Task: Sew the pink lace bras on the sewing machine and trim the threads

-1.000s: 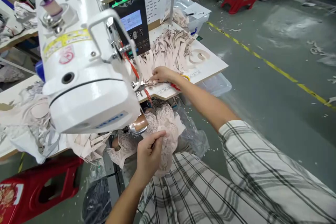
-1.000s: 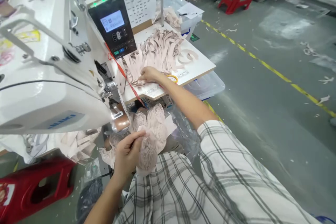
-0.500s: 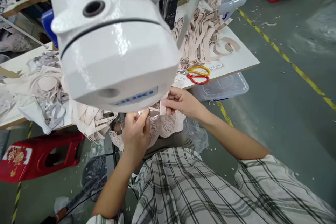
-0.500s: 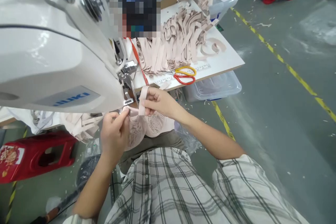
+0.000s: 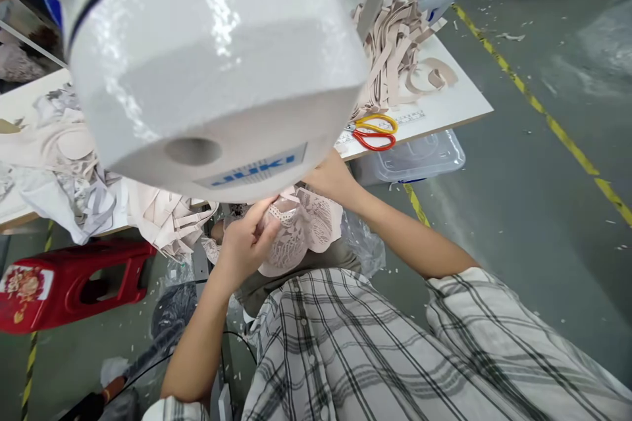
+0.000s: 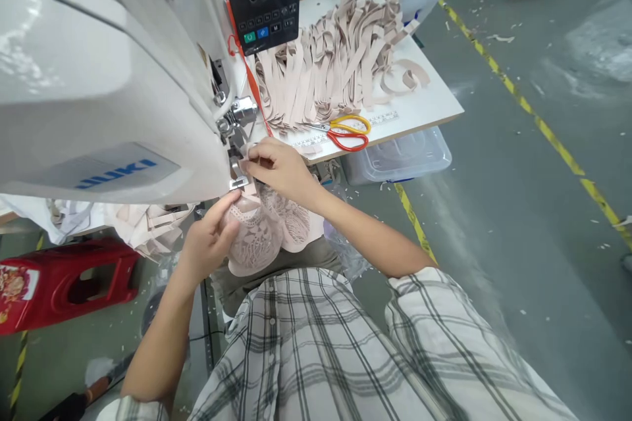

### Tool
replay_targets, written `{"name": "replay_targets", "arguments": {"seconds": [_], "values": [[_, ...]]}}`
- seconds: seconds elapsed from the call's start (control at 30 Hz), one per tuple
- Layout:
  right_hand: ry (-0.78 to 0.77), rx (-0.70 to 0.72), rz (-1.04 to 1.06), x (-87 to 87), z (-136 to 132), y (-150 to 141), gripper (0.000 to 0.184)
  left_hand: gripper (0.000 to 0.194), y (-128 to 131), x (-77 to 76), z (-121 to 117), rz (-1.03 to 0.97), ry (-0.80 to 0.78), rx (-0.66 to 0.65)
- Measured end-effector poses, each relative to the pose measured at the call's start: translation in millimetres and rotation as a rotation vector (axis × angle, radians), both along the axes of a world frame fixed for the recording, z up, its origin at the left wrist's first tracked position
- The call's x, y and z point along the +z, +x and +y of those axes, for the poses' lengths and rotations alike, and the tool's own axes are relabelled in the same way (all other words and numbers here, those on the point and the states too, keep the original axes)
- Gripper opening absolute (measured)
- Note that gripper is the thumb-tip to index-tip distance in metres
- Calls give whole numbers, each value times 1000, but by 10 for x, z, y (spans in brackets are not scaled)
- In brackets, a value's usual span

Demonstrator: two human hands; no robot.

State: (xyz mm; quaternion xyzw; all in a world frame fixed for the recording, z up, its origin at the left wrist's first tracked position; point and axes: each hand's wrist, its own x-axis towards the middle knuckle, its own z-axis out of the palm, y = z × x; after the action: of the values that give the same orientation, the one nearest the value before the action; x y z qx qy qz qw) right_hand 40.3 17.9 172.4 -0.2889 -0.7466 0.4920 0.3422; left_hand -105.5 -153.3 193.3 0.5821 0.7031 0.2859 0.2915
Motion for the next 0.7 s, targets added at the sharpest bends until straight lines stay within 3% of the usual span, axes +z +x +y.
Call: {"name": "replay_targets", "arguments": {"seconds": [0.17, 0.37, 0.57, 0.7], "values": [[109, -17, -26, -15, 20, -116, 11, 39, 107, -79, -52, -224, 77, 137], [89, -11, -41, -65, 103, -73, 14, 36, 268, -57, -110, -514, -13, 275], [-203, -74, 54, -113, -124, 359, 30, 38, 282, 44, -182, -457, 6, 232], [-101, 115, 42, 11, -468, 573, 13, 24, 301, 86, -204, -308, 43, 145]]}}
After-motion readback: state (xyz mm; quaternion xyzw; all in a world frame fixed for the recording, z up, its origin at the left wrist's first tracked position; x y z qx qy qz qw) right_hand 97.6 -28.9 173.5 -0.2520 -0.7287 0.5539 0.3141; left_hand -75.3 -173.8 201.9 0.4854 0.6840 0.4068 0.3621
